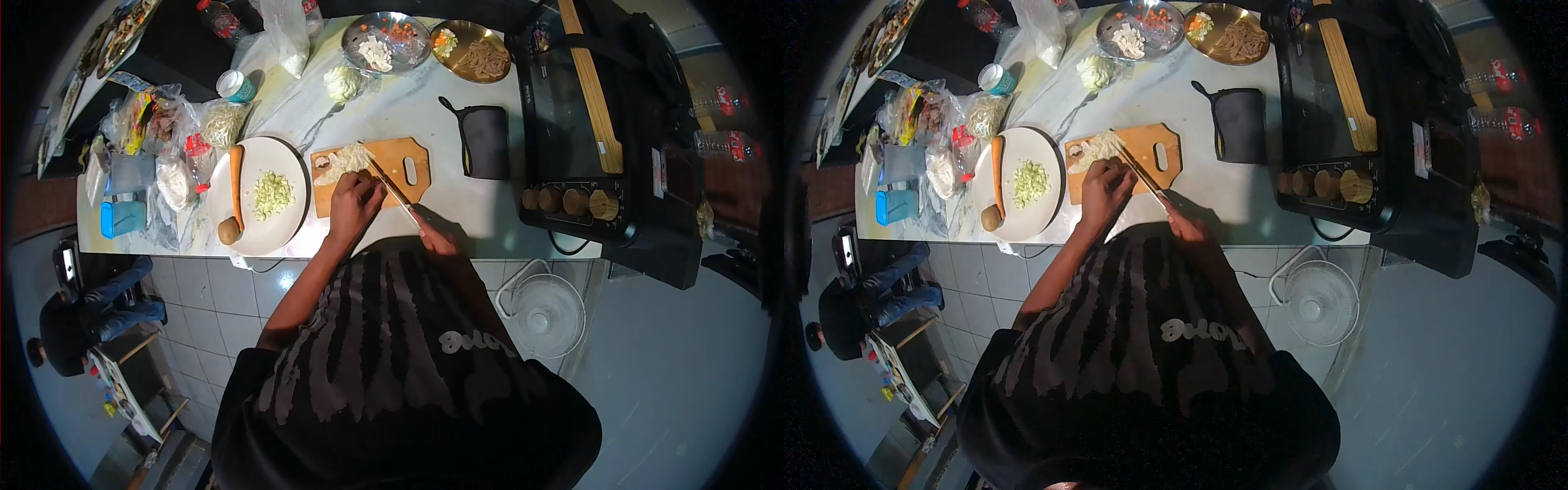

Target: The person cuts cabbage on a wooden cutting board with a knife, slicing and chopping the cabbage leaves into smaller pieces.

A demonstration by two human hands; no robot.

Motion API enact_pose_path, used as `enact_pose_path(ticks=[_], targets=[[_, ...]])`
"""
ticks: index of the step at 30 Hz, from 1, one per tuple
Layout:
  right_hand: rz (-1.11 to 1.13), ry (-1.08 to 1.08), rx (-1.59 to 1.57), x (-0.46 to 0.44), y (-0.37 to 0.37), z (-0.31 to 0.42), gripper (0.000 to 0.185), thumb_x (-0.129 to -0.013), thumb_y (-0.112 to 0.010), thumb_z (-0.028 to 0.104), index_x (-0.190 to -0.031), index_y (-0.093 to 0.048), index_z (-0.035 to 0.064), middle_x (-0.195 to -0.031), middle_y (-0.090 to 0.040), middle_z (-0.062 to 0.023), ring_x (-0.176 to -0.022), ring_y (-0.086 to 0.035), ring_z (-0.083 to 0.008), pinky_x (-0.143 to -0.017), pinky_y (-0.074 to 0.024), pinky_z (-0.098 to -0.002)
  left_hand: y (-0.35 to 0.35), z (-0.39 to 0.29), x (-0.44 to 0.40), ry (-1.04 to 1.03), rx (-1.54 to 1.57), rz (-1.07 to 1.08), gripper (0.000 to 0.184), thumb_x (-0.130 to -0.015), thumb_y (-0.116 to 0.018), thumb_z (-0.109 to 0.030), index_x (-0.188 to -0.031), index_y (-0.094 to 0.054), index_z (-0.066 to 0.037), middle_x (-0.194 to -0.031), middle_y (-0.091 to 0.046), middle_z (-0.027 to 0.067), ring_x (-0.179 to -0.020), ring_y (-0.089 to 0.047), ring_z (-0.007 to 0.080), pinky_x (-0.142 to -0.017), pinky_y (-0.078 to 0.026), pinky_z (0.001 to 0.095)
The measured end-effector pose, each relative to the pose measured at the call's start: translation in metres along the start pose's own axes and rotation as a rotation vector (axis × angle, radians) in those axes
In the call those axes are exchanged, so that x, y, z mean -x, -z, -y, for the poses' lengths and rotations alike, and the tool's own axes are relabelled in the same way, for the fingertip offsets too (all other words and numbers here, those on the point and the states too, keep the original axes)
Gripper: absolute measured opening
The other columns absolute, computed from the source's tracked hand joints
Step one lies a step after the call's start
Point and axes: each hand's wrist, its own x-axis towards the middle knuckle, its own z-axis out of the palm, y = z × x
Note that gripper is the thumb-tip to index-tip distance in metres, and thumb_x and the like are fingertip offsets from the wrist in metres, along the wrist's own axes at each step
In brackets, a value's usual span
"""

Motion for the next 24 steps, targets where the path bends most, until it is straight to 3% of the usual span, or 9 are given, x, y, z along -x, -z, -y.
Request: enact_pose_path(ticks=[9,11,12,15,17,21,23,24], targets=[[0.01,-0.017,-0.025,-0.002,0.003,0.005,0.047,-0.104,-0.043,0.019,-0.151,-0.045,0.0169,-0.119,-0.063,-0.0211,-0.083,-0.067,-0.0405,-0.073,-0.053,-0.0431,-0.003,0.006,0.004,-0.05,0.026,-0.02,0.014,-0.083,-0.074,-0.011,-0.091,-0.076,-0.001,-0.091,-0.064,0.0116,-0.086,-0.06,0.029,-0.077,-0.051,0.0399],[0.15,-0.264,0.04,-0.003,0.006,0.009,0.049,-0.103,-0.043,0.019,-0.152,-0.044,0.0181,-0.121,-0.064,-0.0193,-0.085,-0.067,-0.0407,-0.077,-0.0541,-0.0459,-0.004,0.007,0.002,-0.049,-0.02,-0.027,0.014,-0.083,-0.074,-0.011,-0.093,-0.076,-0.002,-0.09,-0.064,0.0116,-0.086,-0.061,0.0291,-0.077,-0.051,0.0398],[0.147,-0.265,0.037,-0.005,0.007,0.013,0.049,-0.103,-0.043,0.019,-0.152,-0.044,0.0181,-0.121,-0.064,-0.0193,-0.085,-0.067,-0.0407,-0.077,-0.0541,-0.0459,-0.003,0.008,0.0,-0.051,-0.021,-0.024,0.014,-0.083,-0.074,-0.011,-0.093,-0.076,-0.002,-0.09,-0.064,0.0116,-0.086,-0.061,0.0291,-0.077,-0.051,0.0398],[0.123,-0.21,0.114,-0.004,0.006,0.02,0.049,-0.102,-0.044,0.018,-0.152,-0.044,0.0205,-0.118,-0.066,-0.0177,-0.083,-0.067,-0.0407,-0.079,-0.0549,-0.0481,-0.003,0.007,-0.001,-0.083,-0.036,0.007,0.014,-0.083,-0.073,-0.01,-0.095,-0.076,-0.003,-0.088,-0.064,0.0119,-0.086,-0.061,0.0292,-0.077,-0.051,0.0396],[-0.04,-0.074,0.212,-0.002,0.002,0.021,0.047,-0.103,-0.045,0.018,-0.15,-0.048,0.0224,-0.117,-0.067,-0.0171,-0.082,-0.066,-0.0405,-0.081,-0.0553,-0.0484,-0.001,0.003,-0.002,-0.03,-0.017,0.015,0.013,-0.084,-0.072,-0.01,-0.094,-0.075,-0.003,-0.087,-0.064,0.0125,-0.086,-0.061,0.0298,-0.076,-0.052,0.0393],[0.049,-0.211,0.218,-0.003,-0.002,0.01,0.045,-0.103,-0.046,0.018,-0.147,-0.051,0.022,-0.123,-0.065,-0.0166,-0.085,-0.067,-0.0392,-0.081,-0.0553,-0.0482,-0.002,0.0,-0.005,0.017,-0.005,-0.023,0.012,-0.083,-0.072,-0.009,-0.093,-0.075,-0.002,-0.085,-0.064,0.0127,-0.082,-0.062,0.029,-0.074,-0.052,0.0386],[-0.133,-0.018,0.071,-0.003,-0.007,0.002,0.045,-0.103,-0.045,0.018,-0.147,-0.051,0.0222,-0.123,-0.066,-0.0167,-0.088,-0.068,-0.04,-0.083,-0.0548,-0.0481,0.0,-0.004,-0.007,0.112,0.076,0.004,0.012,-0.083,-0.072,-0.009,-0.093,-0.074,-0.002,-0.083,-0.064,0.0122,-0.077,-0.063,0.0279,-0.073,-0.052,0.0376],[-0.132,-0.02,0.071,-0.002,-0.006,0.004,0.045,-0.103,-0.045,0.018,-0.147,-0.051,0.0222,-0.123,-0.066,-0.0167,-0.088,-0.068,-0.04,-0.083,-0.0548,-0.0481,0.002,-0.006,-0.007,0.113,0.076,0.005,0.012,-0.083,-0.072,-0.009,-0.093,-0.074,-0.002,-0.083,-0.064,0.0122,-0.077,-0.063,0.0279,-0.073,-0.052,0.0376]])
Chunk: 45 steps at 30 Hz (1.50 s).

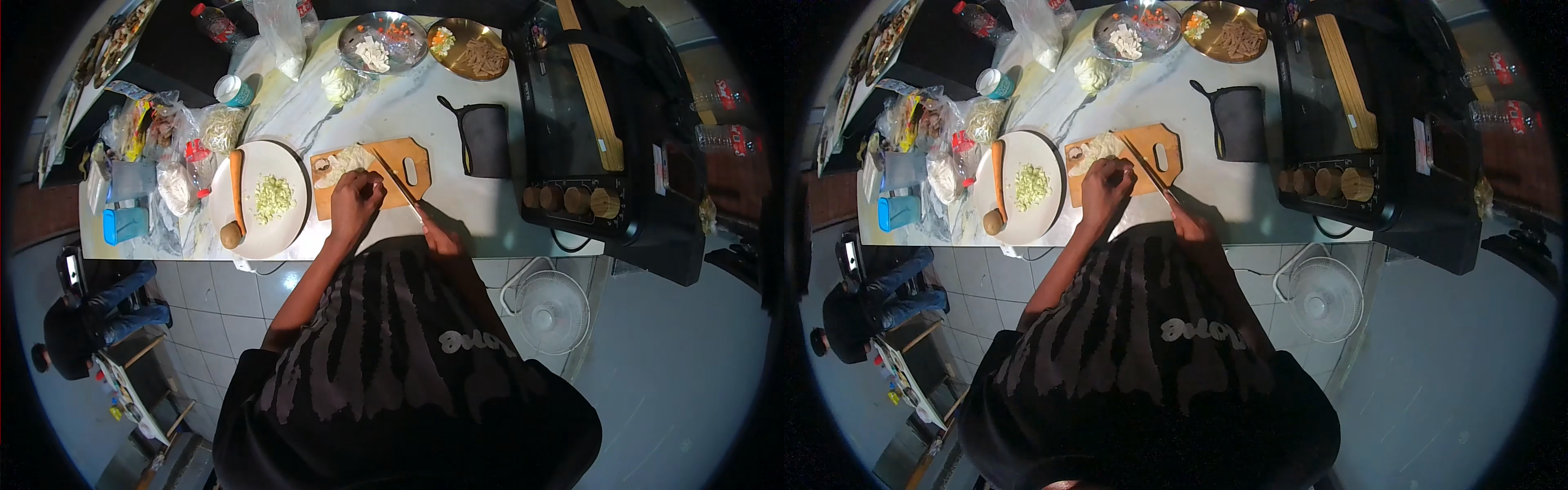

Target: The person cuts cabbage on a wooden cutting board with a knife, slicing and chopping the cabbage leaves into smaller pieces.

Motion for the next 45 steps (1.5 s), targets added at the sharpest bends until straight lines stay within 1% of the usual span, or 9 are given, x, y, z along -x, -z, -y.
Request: enact_pose_path(ticks=[8,11,21,23,29,33,39,41,45], targets=[[0.352,-0.357,-0.004,-0.008,0.025,0.03,0.047,-0.105,-0.039,0.021,-0.152,-0.044,0.0222,-0.126,-0.061,-0.0202,-0.095,-0.066,-0.043,-0.085,-0.0529,-0.0438,0.001,0.006,0.004,-0.052,-0.004,-0.016,0.011,-0.084,-0.074,-0.008,-0.092,-0.073,0.0,-0.084,-0.064,0.0121,-0.077,-0.064,0.0279,-0.072,-0.053,0.037],[0.176,-0.059,-0.118,0.0,0.01,0.012,0.047,-0.105,-0.038,0.022,-0.152,-0.043,0.0215,-0.129,-0.06,-0.0201,-0.096,-0.065,-0.0434,-0.086,-0.0524,-0.0423,0.001,0.008,0.005,-0.07,-0.026,-0.016,0.011,-0.085,-0.075,-0.008,-0.091,-0.074,0.0,-0.087,-0.065,0.0127,-0.08,-0.065,0.0292,-0.073,-0.054,0.038],[0.246,-0.09,-0.091,0.001,0.005,0.005,0.047,-0.104,-0.039,0.02,-0.151,-0.044,0.0168,-0.132,-0.058,-0.0211,-0.097,-0.066,-0.0419,-0.084,-0.0543,-0.0425,0.004,0.009,0.009,-0.059,-0.047,-0.003,0.012,-0.083,-0.076,-0.008,-0.092,-0.076,0.0,-0.094,-0.067,0.0119,-0.087,-0.066,0.0283,-0.076,-0.055,0.0363],[0.04,0.199,0.032,0.006,-0.008,-0.012,0.045,-0.103,-0.044,0.016,-0.148,-0.049,0.0141,-0.125,-0.06,-0.0248,-0.089,-0.067,-0.0418,-0.074,-0.0554,-0.044,0.003,0.01,0.01,-0.07,-0.052,-0.017,0.012,-0.082,-0.075,-0.008,-0.092,-0.076,0.0,-0.095,-0.068,0.0118,-0.088,-0.066,0.0277,-0.077,-0.055,0.0359],[0.114,-0.02,-0.054,0.003,0.0,0.004,0.046,-0.101,-0.049,0.014,-0.146,-0.053,0.0184,-0.086,-0.062,-0.0274,-0.072,-0.065,-0.0433,-0.063,-0.0515,-0.0467,0.002,0.02,0.005,-0.104,-0.114,0.006,0.013,-0.082,-0.074,-0.007,-0.094,-0.076,-0.001,-0.095,-0.068,0.0121,-0.086,-0.067,0.0271,-0.075,-0.056,0.0354],[0.117,-0.036,0.091,-0.001,0.009,0.018,0.049,-0.101,-0.047,0.015,-0.15,-0.048,0.0211,-0.078,-0.059,-0.0267,-0.071,-0.064,-0.0442,-0.064,-0.051,-0.049,0.007,0.009,-0.001,0.016,-0.035,0.055,0.014,-0.082,-0.074,-0.007,-0.094,-0.075,-0.001,-0.095,-0.069,0.012,-0.083,-0.068,0.0273,-0.074,-0.055,0.0342],[0.22,-0.194,-0.057,-0.002,0.01,0.011,0.048,-0.102,-0.044,0.017,-0.15,-0.047,0.018,-0.098,-0.064,-0.0251,-0.081,-0.066,-0.0427,-0.073,-0.0529,-0.0462,0.009,0.005,-0.002,0.138,0.051,0.098,0.014,-0.082,-0.075,-0.009,-0.094,-0.075,-0.001,-0.091,-0.069,0.0122,-0.078,-0.068,0.0265,-0.071,-0.054,0.0331],[0.106,0.056,-0.112,0.0,0.005,0.004,0.046,-0.103,-0.043,0.016,-0.149,-0.048,0.0133,-0.122,-0.063,-0.0217,-0.089,-0.068,-0.0411,-0.08,-0.0539,-0.0432,0.009,0.003,-0.001,0.11,-0.016,0.051,0.015,-0.083,-0.076,-0.01,-0.094,-0.075,0.0,-0.09,-0.068,0.013,-0.073,-0.067,0.0251,-0.07,-0.053,0.0334],[0.162,0.026,-0.134,0.001,0.003,0.0,0.044,-0.104,-0.042,0.016,-0.147,-0.049,0.0104,-0.134,-0.06,-0.0177,-0.094,-0.068,-0.0402,-0.084,-0.054,-0.0419,0.009,0.009,0.004,0.079,-0.026,0.047,0.015,-0.084,-0.077,-0.012,-0.094,-0.075,0.0,-0.087,-0.068,0.0131,-0.072,-0.067,0.0253,-0.068,-0.053,0.0336]])
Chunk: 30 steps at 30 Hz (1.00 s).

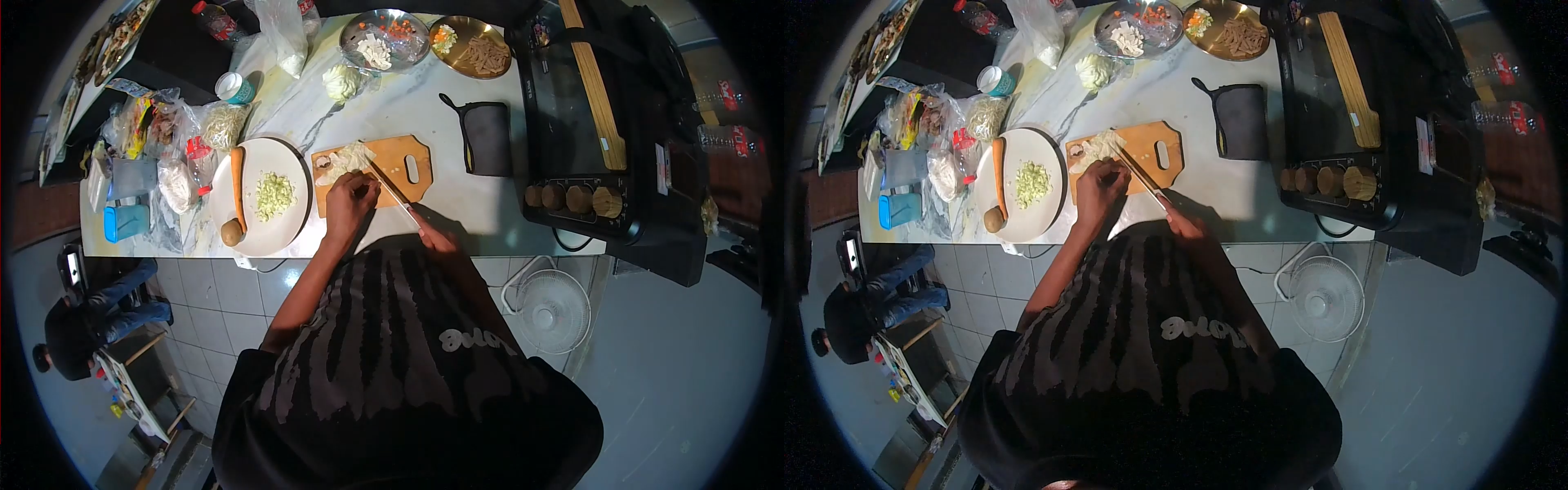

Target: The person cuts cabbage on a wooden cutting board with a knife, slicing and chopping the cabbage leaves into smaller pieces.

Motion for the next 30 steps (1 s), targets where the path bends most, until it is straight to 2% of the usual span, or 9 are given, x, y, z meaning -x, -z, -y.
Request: enact_pose_path(ticks=[3,9,15,17,20,24,26,29,30], targets=[[-0.015,0.078,0.021,-0.001,-0.003,-0.006,0.044,-0.104,-0.042,0.017,-0.147,-0.05,0.0108,-0.133,-0.061,-0.0181,-0.098,-0.068,-0.0392,-0.086,-0.0532,-0.0412,-0.001,0.002,0.002,0.026,0.047,-0.001,0.014,-0.086,-0.076,-0.013,-0.093,-0.075,0.0,-0.086,-0.068,0.0133,-0.071,-0.067,0.0261,-0.068,-0.053,0.0339],[0.096,-0.114,-0.048,-0.001,-0.001,-0.011,0.044,-0.106,-0.041,0.02,-0.148,-0.049,0.0107,-0.138,-0.058,-0.019,-0.109,-0.067,-0.0377,-0.089,-0.0526,-0.0384,0.0,0.005,0.001,0.018,0.059,0.001,0.016,-0.087,-0.076,-0.014,-0.093,-0.075,0.001,-0.079,-0.069,0.0127,-0.065,-0.066,0.0218,-0.064,-0.051,0.0319],[-0.043,0.105,-0.038,0.003,-0.014,-0.036,0.048,-0.104,-0.043,0.022,-0.152,-0.043,0.0157,-0.115,-0.064,-0.0239,-0.097,-0.07,-0.0375,-0.084,-0.0525,-0.0417,0.004,-0.003,0.001,0.176,0.135,0.06,0.015,-0.089,-0.076,-0.014,-0.093,-0.076,0.0,-0.068,-0.069,0.0096,-0.056,-0.06,0.0141,-0.057,-0.047,0.0288],[0.086,-0.104,0.035,0.001,0.0,-0.005,0.052,-0.101,-0.045,0.02,-0.154,-0.041,0.0205,-0.098,-0.064,-0.0236,-0.089,-0.069,-0.0392,-0.08,-0.0524,-0.0452,0.005,-0.002,-0.001,0.18,0.133,0.082,0.013,-0.088,-0.076,-0.013,-0.093,-0.076,-0.001,-0.067,-0.068,0.0093,-0.056,-0.061,0.0131,-0.057,-0.047,0.029],[0.102,-0.173,0.099,-0.001,0.009,0.016,0.054,-0.099,-0.045,0.019,-0.153,-0.042,0.0245,-0.092,-0.064,-0.0219,-0.089,-0.067,-0.0422,-0.078,-0.052,-0.048,0.001,0.004,-0.001,0.191,0.112,0.058,0.012,-0.088,-0.076,-0.012,-0.094,-0.076,-0.002,-0.068,-0.068,0.0081,-0.057,-0.06,0.0126,-0.057,-0.047,0.0285],[0.067,-0.148,0.109,-0.003,0.008,0.009,0.054,-0.1,-0.045,0.017,-0.153,-0.041,0.0245,-0.09,-0.061,-0.0237,-0.09,-0.066,-0.0437,-0.08,-0.0517,-0.0487,0.001,-0.002,0.0,0.126,0.127,0.009,0.013,-0.087,-0.076,-0.013,-0.095,-0.077,-0.003,-0.07,-0.068,0.008,-0.057,-0.06,0.0124,-0.058,-0.047,0.0282],[0.122,-0.325,0.121,-0.007,0.015,0.028,0.051,-0.102,-0.043,0.016,-0.152,-0.043,0.0203,-0.095,-0.065,-0.0229,-0.092,-0.067,-0.042,-0.084,-0.0513,-0.0488,0.001,-0.005,0.0,0.194,0.11,0.053,0.015,-0.087,-0.077,-0.015,-0.096,-0.077,-0.004,-0.072,-0.068,0.0087,-0.058,-0.059,0.0126,-0.057,-0.046,0.0283],[-0.128,0.041,-0.011,-0.004,0.001,-0.001,0.043,-0.104,-0.045,0.017,-0.147,-0.049,0.0133,-0.102,-0.068,-0.0227,-0.096,-0.067,-0.0408,-0.088,-0.0508,-0.0485,-0.002,-0.005,0.0,0.199,0.109,0.022,0.016,-0.087,-0.077,-0.017,-0.097,-0.077,-0.004,-0.072,-0.067,0.0092,-0.059,-0.059,0.0146,-0.058,-0.046,0.0296],[-0.127,0.041,-0.011,-0.003,-0.002,-0.002,0.043,-0.104,-0.045,0.017,-0.147,-0.049,0.0133,-0.102,-0.068,-0.0227,-0.096,-0.067,-0.0408,-0.088,-0.0508,-0.0485,-0.003,-0.004,0.001,0.199,0.109,0.022,0.016,-0.087,-0.077,-0.017,-0.097,-0.077,-0.004,-0.072,-0.067,0.0092,-0.059,-0.059,0.0146,-0.058,-0.046,0.0296]])
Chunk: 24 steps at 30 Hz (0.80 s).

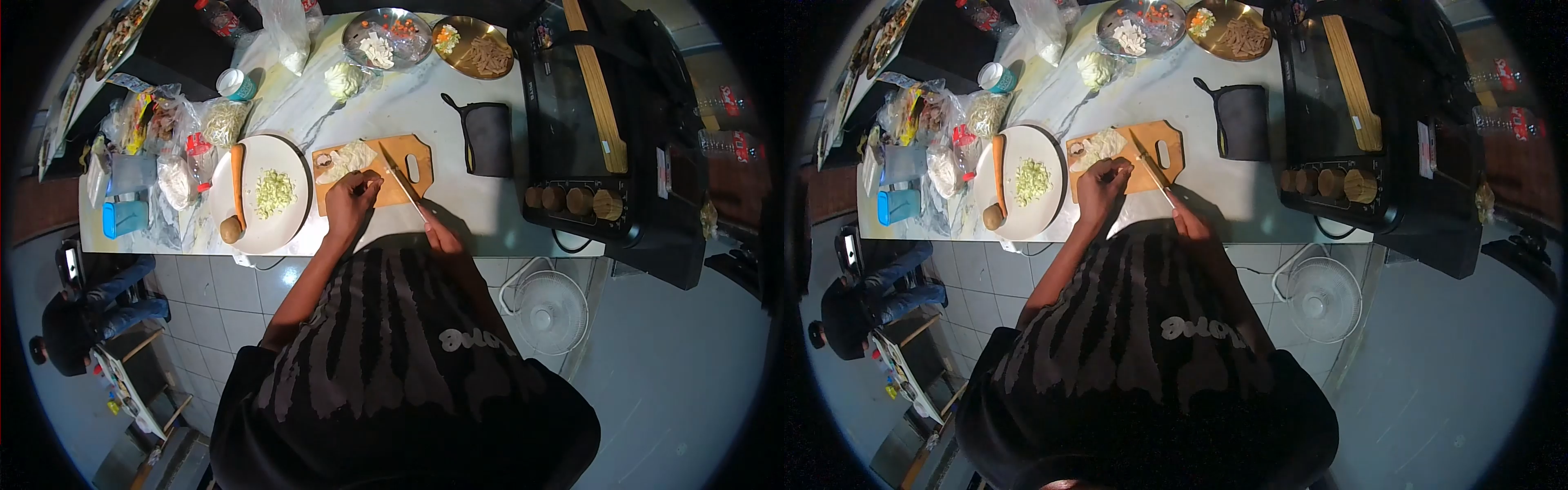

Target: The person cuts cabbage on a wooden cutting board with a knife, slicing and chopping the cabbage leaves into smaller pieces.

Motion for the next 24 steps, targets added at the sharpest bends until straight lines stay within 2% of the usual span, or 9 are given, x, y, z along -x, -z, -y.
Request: enact_pose_path(ticks=[2,5,9,11,12,14,17,24], targets=[[-0.094,-0.301,-0.058,0.007,-0.004,-0.003,0.035,-0.105,-0.05,0.021,-0.137,-0.057,0.0082,-0.107,-0.069,-0.021,-0.101,-0.067,-0.0404,-0.088,-0.0513,-0.0477,-0.002,0.002,-0.001,-0.068,0.009,-0.006,0.016,-0.088,-0.076,-0.018,-0.097,-0.077,-0.005,-0.072,-0.066,0.0087,-0.06,-0.059,0.0168,-0.06,-0.047,0.0306],[-0.168,-0.416,-0.082,0.01,-0.004,-0.004,0.031,-0.103,-0.057,0.022,-0.129,-0.061,0.0058,-0.106,-0.069,-0.0222,-0.099,-0.067,-0.0396,-0.085,-0.0522,-0.0465,-0.002,0.004,0.0,-0.192,-0.068,-0.05,0.018,-0.088,-0.075,-0.019,-0.101,-0.078,-0.007,-0.074,-0.065,0.0089,-0.062,-0.059,0.019,-0.062,-0.048,0.0316],[-0.244,-0.326,-0.067,0.008,-0.005,-0.023,0.027,-0.102,-0.059,0.02,-0.125,-0.062,0.0062,-0.103,-0.069,-0.0195,-0.093,-0.068,-0.038,-0.079,-0.0535,-0.0463,0.001,0.002,0.002,-0.198,-0.034,-0.039,0.02,-0.088,-0.075,-0.018,-0.105,-0.077,-0.008,-0.075,-0.066,0.0092,-0.063,-0.06,0.0197,-0.062,-0.049,0.0319],[-0.183,-0.322,0.182,0.007,-0.001,-0.031,0.024,-0.1,-0.062,0.018,-0.12,-0.065,0.0059,-0.099,-0.07,-0.0167,-0.081,-0.068,-0.0361,-0.07,-0.0534,-0.047,0.004,-0.001,0.003,-0.07,-0.035,-0.033,0.019,-0.087,-0.075,-0.017,-0.103,-0.077,-0.007,-0.076,-0.066,0.01,-0.064,-0.062,0.0203,-0.062,-0.049,0.032],[-0.184,-0.32,0.182,0.006,0.003,-0.029,0.024,-0.1,-0.062,0.018,-0.12,-0.065,0.0059,-0.099,-0.07,-0.0167,-0.081,-0.068,-0.0361,-0.07,-0.0534,-0.047,0.004,0.0,0.002,-0.072,-0.036,-0.035,0.019,-0.087,-0.075,-0.017,-0.103,-0.077,-0.007,-0.076,-0.066,0.01,-0.064,-0.062,0.0203,-0.062,-0.049,0.032],[-0.337,0.04,0.493,0.004,0.009,-0.023,0.02,-0.097,-0.064,0.016,-0.114,-0.069,0.0063,-0.092,-0.072,-0.014,-0.07,-0.066,-0.0341,-0.063,-0.0523,-0.0458,0.003,0.003,0.002,-0.131,-0.063,-0.046,0.017,-0.086,-0.075,-0.016,-0.099,-0.076,-0.006,-0.076,-0.067,0.0102,-0.064,-0.063,0.0201,-0.062,-0.049,0.032],[-0.312,0.059,0.678,0.004,0.011,-0.021,0.017,-0.094,-0.067,0.015,-0.108,-0.072,0.0067,-0.086,-0.072,-0.0133,-0.064,-0.063,-0.0316,-0.06,-0.0517,-0.0427,0.0,0.002,0.0,-0.096,-0.066,-0.028,0.015,-0.086,-0.075,-0.016,-0.097,-0.075,-0.005,-0.076,-0.067,0.01,-0.064,-0.063,0.0203,-0.062,-0.049,0.0323],[-0.293,-0.002,0.617,0.008,0.004,-0.04,0.017,-0.09,-0.073,0.017,-0.105,-0.074,0.0104,-0.08,-0.07,-0.0087,-0.061,-0.062,-0.028,-0.056,-0.0517,-0.041,-0.006,-0.008,-0.005,-0.086,-0.087,-0.055,0.017,-0.087,-0.075,-0.02,-0.098,-0.076,-0.007,-0.077,-0.068,0.0087,-0.063,-0.063,0.0197,-0.063,-0.049,0.0328]])
